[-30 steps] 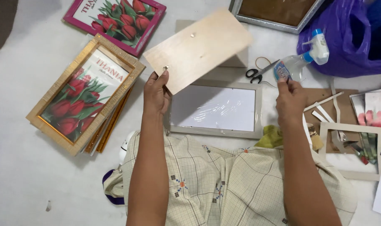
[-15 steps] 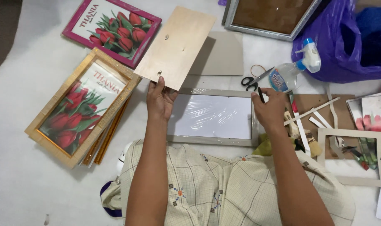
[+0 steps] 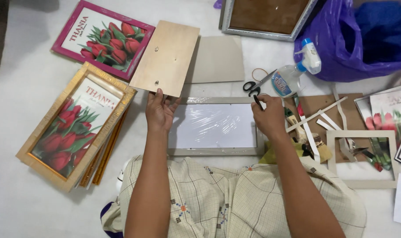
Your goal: Assembling a picture frame by placing backing boards and marking the frame with a pen
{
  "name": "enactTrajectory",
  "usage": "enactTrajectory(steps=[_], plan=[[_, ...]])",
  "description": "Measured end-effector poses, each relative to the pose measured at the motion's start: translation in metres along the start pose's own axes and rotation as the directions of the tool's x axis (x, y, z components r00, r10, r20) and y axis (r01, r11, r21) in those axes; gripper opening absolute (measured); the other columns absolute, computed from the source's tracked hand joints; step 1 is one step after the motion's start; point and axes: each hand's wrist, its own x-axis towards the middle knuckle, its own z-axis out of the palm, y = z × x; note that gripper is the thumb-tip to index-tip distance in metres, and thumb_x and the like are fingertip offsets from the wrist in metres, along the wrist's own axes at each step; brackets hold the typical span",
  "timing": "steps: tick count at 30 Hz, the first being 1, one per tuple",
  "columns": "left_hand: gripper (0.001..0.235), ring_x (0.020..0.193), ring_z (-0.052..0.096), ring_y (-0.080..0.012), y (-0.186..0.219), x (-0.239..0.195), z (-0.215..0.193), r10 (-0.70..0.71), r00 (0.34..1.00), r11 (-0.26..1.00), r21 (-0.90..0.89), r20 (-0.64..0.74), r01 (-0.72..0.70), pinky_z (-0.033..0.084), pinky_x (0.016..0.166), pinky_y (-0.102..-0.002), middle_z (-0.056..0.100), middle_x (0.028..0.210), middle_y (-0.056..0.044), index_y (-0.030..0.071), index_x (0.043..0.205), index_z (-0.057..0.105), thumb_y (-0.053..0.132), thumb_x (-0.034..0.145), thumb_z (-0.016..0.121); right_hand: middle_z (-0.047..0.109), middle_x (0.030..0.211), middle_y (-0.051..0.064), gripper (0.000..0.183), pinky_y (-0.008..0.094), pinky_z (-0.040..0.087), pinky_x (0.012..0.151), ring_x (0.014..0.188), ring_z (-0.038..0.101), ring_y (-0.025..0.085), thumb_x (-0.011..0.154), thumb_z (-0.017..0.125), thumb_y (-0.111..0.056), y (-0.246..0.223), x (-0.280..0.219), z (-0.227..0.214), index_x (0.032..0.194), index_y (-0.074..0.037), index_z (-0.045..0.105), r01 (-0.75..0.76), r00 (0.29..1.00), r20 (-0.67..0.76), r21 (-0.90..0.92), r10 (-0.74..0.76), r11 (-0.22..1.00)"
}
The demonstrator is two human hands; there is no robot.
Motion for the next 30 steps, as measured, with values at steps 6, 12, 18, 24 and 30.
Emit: enactTrajectory(steps=[6,12,18,24,30], plan=[[0.040,0.113,0.071,-0.0334,-0.013,0.015,0.018,-0.034,0.999,0.999,0.003,-0.010,0.034,0.063,0.100,-0.055,0.067,0.131,-0.010,0.022,0.143,0.053,0.024,0.105,0.065,0.062,0.115,0.028,0.035,0.051,0.057,0.077,0.092,0.070,0.047,0.090,0.066,-0.017,-0.002,-0.001,-0.001,0.121,-0.003,0.074,-0.069,0.997,0.029,-0.068,0.071,0.995],[0.042,0.115,0.069,-0.0299,-0.012,0.017,0.022,-0.051,0.998,0.997,0.058,-0.034,0.053,0.063,0.104,-0.045,0.066,0.132,-0.010,0.021,0.146,0.052,0.025,0.105,0.065,0.064,0.119,0.012,0.036,0.057,0.054,0.086,0.110,0.067,0.037,0.095,0.061,-0.028,0.006,0.006,0.000,0.128,-0.021,0.072,-0.242,0.955,0.109,-0.254,0.276,0.937],[0.046,0.115,0.068,-0.0311,-0.015,0.017,0.017,-0.057,0.995,0.997,0.040,-0.084,0.061,0.063,0.103,-0.044,0.063,0.133,-0.010,0.020,0.149,0.050,0.021,0.106,0.064,0.069,0.109,0.026,0.043,0.060,0.055,0.082,0.105,0.069,0.046,0.095,0.055,-0.016,0.025,0.011,-0.002,0.134,0.000,0.064,-0.257,0.950,0.087,-0.322,0.299,0.911],[0.047,0.111,0.068,-0.0305,-0.015,0.011,0.024,-0.088,0.996,0.995,0.043,-0.024,0.089,0.065,0.100,-0.042,0.059,0.133,-0.007,0.022,0.151,0.050,0.024,0.106,0.064,0.067,0.115,0.028,0.051,0.062,0.055,0.084,0.108,0.068,0.047,0.094,0.054,-0.012,0.022,0.010,-0.007,0.144,0.000,0.057,-0.302,0.920,0.115,-0.400,0.374,0.866],[0.047,0.110,0.069,-0.0303,-0.013,0.014,0.017,-0.100,0.995,0.992,0.080,-0.013,0.101,0.065,0.100,-0.043,0.060,0.134,-0.005,0.025,0.150,0.051,0.028,0.105,0.065,0.063,0.117,0.032,0.054,0.065,0.051,0.086,0.112,0.064,0.049,0.093,0.051,-0.010,0.007,0.009,-0.013,0.144,0.005,0.056,-0.327,0.917,0.091,-0.388,0.389,0.862]])
